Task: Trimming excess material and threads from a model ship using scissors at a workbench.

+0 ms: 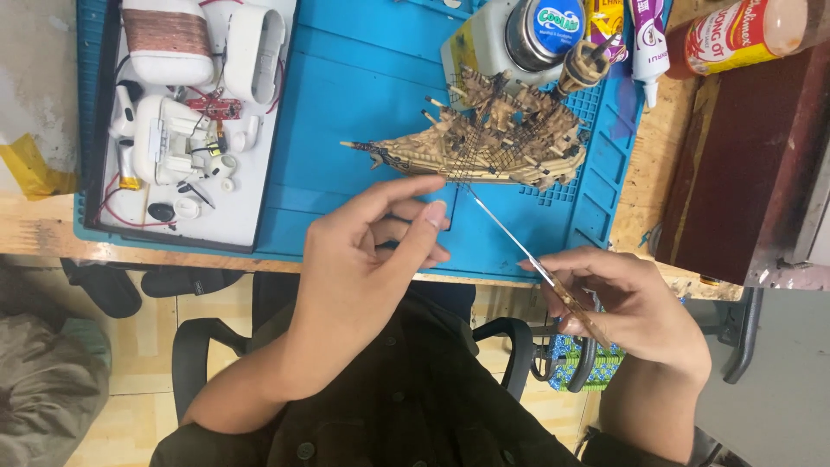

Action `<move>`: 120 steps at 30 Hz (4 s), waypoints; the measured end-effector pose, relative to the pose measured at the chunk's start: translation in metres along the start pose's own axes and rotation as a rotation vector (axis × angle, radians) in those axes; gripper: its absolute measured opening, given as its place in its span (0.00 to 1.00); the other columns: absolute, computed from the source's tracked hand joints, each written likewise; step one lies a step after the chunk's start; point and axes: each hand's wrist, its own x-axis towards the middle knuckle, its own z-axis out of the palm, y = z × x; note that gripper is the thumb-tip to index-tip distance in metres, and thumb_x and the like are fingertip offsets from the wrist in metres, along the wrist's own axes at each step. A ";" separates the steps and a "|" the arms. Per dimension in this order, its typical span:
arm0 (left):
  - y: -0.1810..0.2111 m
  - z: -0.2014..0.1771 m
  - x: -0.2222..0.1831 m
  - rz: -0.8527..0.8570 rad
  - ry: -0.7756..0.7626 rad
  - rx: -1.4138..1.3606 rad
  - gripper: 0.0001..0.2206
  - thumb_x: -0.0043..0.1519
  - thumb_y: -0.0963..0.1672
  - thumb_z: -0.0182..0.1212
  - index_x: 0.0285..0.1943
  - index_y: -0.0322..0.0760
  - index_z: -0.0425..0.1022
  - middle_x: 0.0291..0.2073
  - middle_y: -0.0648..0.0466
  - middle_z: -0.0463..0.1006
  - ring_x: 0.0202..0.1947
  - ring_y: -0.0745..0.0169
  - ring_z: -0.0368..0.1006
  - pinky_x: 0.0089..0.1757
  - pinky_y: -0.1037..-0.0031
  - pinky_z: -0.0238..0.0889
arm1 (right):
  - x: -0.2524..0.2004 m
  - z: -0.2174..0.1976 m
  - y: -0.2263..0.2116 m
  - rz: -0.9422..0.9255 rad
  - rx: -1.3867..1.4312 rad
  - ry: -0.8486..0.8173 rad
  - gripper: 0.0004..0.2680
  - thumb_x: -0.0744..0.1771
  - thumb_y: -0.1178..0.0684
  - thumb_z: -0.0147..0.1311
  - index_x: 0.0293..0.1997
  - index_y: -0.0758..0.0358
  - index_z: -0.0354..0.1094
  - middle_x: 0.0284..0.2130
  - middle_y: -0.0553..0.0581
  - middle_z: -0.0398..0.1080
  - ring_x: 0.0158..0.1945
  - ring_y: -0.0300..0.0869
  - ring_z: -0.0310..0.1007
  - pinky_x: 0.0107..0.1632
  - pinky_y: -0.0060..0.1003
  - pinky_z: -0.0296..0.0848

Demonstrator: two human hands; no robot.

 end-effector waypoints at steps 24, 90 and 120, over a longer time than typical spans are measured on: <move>0.005 -0.001 0.011 -0.060 -0.118 -0.084 0.19 0.68 0.48 0.59 0.62 0.32 0.81 0.36 0.45 0.90 0.27 0.59 0.87 0.35 0.72 0.88 | 0.000 -0.003 0.002 -0.065 -0.041 -0.054 0.22 0.63 0.50 0.72 0.64 0.61 0.75 0.30 0.53 0.78 0.33 0.37 0.76 0.39 0.34 0.78; 0.000 0.004 0.027 -0.078 -0.201 -0.403 0.05 0.64 0.38 0.70 0.44 0.26 0.83 0.31 0.43 0.87 0.33 0.54 0.89 0.36 0.67 0.91 | 0.023 0.134 0.028 -0.211 0.117 0.514 0.21 0.67 0.37 0.66 0.55 0.70 0.78 0.21 0.52 0.70 0.19 0.37 0.69 0.28 0.29 0.67; 0.002 0.007 0.023 -0.079 -0.170 -0.408 0.05 0.64 0.39 0.70 0.43 0.26 0.83 0.29 0.43 0.87 0.32 0.55 0.89 0.35 0.67 0.93 | 0.024 0.135 0.030 -0.236 0.063 0.537 0.22 0.67 0.38 0.66 0.55 0.73 0.78 0.26 0.53 0.74 0.21 0.36 0.67 0.28 0.29 0.66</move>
